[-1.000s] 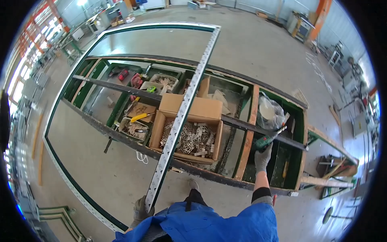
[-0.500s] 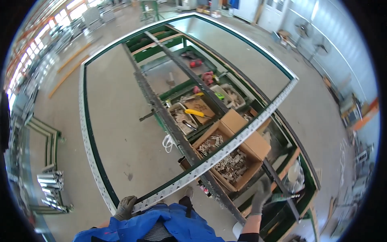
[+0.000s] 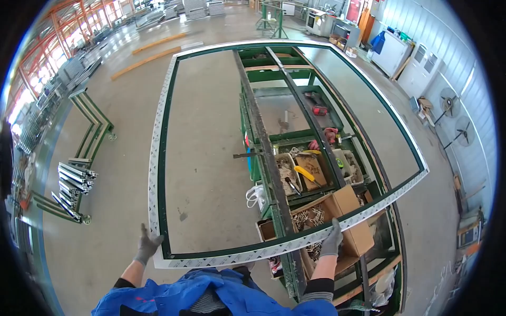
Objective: The recorder is assembling a large metal frame by drilling and joining sections at an assembly station.
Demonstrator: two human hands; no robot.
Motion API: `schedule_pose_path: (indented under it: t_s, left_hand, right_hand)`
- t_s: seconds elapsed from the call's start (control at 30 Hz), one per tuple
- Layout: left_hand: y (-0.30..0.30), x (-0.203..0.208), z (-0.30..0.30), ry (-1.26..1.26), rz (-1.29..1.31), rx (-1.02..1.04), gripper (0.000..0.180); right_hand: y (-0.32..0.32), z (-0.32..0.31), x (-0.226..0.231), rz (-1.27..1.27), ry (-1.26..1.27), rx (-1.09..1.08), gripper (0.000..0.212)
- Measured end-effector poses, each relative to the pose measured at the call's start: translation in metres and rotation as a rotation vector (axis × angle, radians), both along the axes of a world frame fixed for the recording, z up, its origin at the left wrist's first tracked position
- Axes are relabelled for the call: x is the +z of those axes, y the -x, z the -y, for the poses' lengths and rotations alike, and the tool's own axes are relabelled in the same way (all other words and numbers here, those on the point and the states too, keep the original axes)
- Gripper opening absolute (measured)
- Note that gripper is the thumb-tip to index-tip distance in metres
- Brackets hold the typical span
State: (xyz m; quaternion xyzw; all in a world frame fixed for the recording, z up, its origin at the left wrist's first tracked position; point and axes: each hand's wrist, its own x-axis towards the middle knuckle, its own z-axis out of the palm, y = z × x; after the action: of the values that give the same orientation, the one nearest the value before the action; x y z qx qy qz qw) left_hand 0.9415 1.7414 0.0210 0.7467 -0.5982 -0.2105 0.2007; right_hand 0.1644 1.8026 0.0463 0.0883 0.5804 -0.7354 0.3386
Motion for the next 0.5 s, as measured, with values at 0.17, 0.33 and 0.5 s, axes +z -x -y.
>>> schedule_pose_path:
  t_s: [0.17,0.33,0.5]
  left_hand:
    - [0.042,0.035,0.047,-0.035,-0.187,0.056,0.073]
    - [-0.046,0.070,0.080,-0.041,-0.356,0.045,0.058]
    - [-0.147,0.076,0.135,-0.047,-0.408,-0.030,0.054]
  right_hand:
    - [-0.002,-0.025,-0.002,-0.047,-0.035,0.113,0.019]
    - [-0.091,-0.026,0.038,-0.035,-0.015,0.056,0.008]
    - [-0.186,-0.047,0.025,0.072,-0.036,0.049,0.011]
